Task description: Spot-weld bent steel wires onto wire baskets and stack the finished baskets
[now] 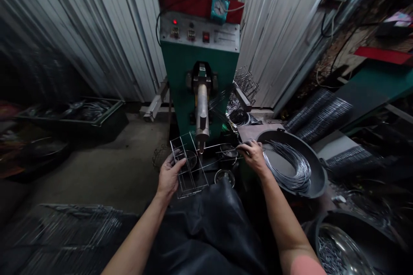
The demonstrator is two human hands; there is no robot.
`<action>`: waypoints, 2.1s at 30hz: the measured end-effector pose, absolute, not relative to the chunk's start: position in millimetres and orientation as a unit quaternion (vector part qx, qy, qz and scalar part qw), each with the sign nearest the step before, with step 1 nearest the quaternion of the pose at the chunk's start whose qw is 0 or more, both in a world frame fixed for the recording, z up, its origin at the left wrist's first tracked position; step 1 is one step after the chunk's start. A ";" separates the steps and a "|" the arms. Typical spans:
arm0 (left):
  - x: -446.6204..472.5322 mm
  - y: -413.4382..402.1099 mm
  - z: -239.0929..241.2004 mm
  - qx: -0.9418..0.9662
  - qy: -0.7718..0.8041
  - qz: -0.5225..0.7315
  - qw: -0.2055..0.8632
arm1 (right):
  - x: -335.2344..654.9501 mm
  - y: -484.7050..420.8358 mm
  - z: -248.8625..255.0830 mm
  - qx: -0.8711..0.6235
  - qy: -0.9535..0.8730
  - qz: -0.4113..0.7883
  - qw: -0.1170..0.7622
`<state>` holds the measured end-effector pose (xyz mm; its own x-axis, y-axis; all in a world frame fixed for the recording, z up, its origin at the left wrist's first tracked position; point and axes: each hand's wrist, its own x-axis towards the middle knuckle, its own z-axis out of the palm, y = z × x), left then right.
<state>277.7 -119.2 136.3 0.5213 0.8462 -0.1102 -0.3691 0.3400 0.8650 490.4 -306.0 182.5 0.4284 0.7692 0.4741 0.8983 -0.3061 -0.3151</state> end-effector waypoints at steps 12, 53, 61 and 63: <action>281.2 -119.6 134.6 0.421 0.277 0.372 0.779 | 473.9 -270.2 138.2 -0.760 -0.529 -0.034 0.376; 302.6 -94.3 126.2 0.371 0.263 0.376 0.808 | 505.7 -240.7 138.9 -0.719 -0.578 0.014 0.384; 305.0 -93.1 129.4 0.348 0.277 0.356 0.822 | 502.9 -241.7 138.0 -0.723 -0.564 0.030 0.397; 305.0 -91.5 129.9 0.352 0.274 0.352 0.823 | 501.7 -242.6 139.9 -0.724 -0.565 0.036 0.395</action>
<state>305.0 -91.5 129.9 0.6024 0.7720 -0.2028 -0.3859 0.5041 0.7727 501.7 -242.6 139.9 0.3587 0.8463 0.3938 0.7893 -0.0498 -0.6120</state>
